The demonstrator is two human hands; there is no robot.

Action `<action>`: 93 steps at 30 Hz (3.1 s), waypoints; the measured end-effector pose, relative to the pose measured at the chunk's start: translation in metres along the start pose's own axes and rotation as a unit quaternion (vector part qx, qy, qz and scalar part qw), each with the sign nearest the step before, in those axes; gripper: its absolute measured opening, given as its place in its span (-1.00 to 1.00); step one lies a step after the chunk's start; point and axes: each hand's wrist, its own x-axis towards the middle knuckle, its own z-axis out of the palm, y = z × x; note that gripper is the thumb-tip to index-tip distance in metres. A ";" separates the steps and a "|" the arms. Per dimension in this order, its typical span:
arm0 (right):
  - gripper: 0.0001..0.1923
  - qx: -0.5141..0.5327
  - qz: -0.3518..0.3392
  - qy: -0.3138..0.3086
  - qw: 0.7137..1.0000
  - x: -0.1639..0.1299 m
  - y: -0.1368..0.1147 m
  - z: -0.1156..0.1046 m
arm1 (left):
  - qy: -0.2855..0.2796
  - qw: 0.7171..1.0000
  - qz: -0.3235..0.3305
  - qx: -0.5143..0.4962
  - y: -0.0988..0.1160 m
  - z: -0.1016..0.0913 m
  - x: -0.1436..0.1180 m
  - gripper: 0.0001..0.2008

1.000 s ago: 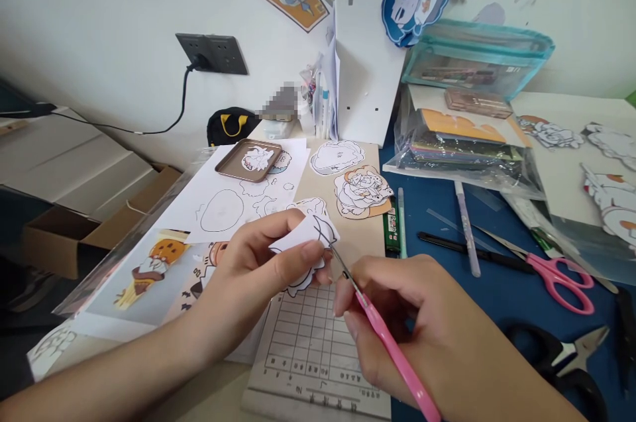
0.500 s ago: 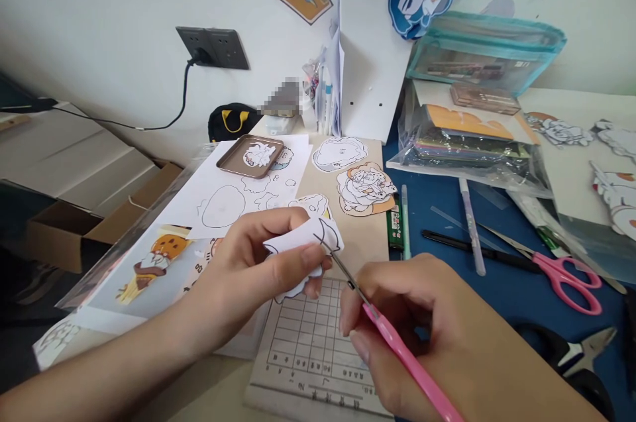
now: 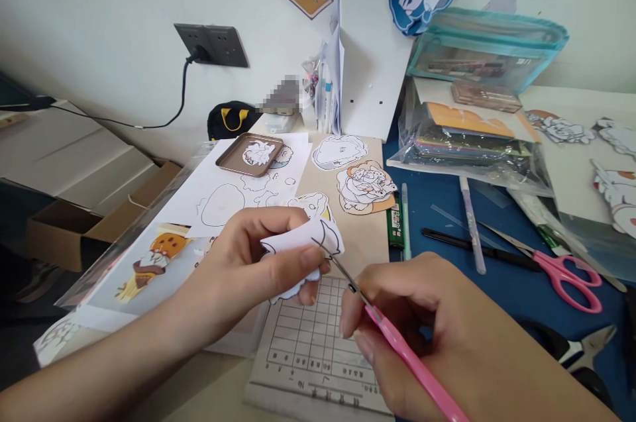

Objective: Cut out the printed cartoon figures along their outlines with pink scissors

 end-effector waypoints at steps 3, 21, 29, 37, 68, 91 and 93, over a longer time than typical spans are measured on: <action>-0.81 -0.019 0.001 0.004 1.000 0.001 -0.001 -0.001 | 0.004 1.000 -0.006 0.012 0.001 -0.001 0.000 -0.80; -0.85 -0.027 -0.028 -0.001 0.999 -0.001 0.010 -0.001 | 0.007 0.998 -0.058 0.000 0.006 -0.001 0.003 -0.87; -0.81 -0.020 -0.060 0.018 0.998 0.003 0.007 0.000 | 0.008 0.998 -0.055 -0.005 0.004 -0.002 0.003 -0.88; -0.84 0.002 -0.064 0.020 0.998 0.004 0.002 -0.001 | -0.003 0.999 -0.037 -0.005 0.003 -0.002 0.002 -0.85; -0.87 0.132 -0.022 -0.050 0.990 0.006 0.015 -0.003 | -0.078 0.997 0.003 0.027 -0.004 -0.002 0.003 -0.76; -0.68 0.212 0.043 0.050 0.975 0.018 0.020 -0.024 | 0.080 0.992 0.044 0.091 -0.005 -0.009 0.012 -0.81; -0.71 0.212 0.037 0.074 0.974 0.018 0.020 -0.024 | 0.075 0.991 0.037 0.099 -0.005 -0.010 0.013 -0.81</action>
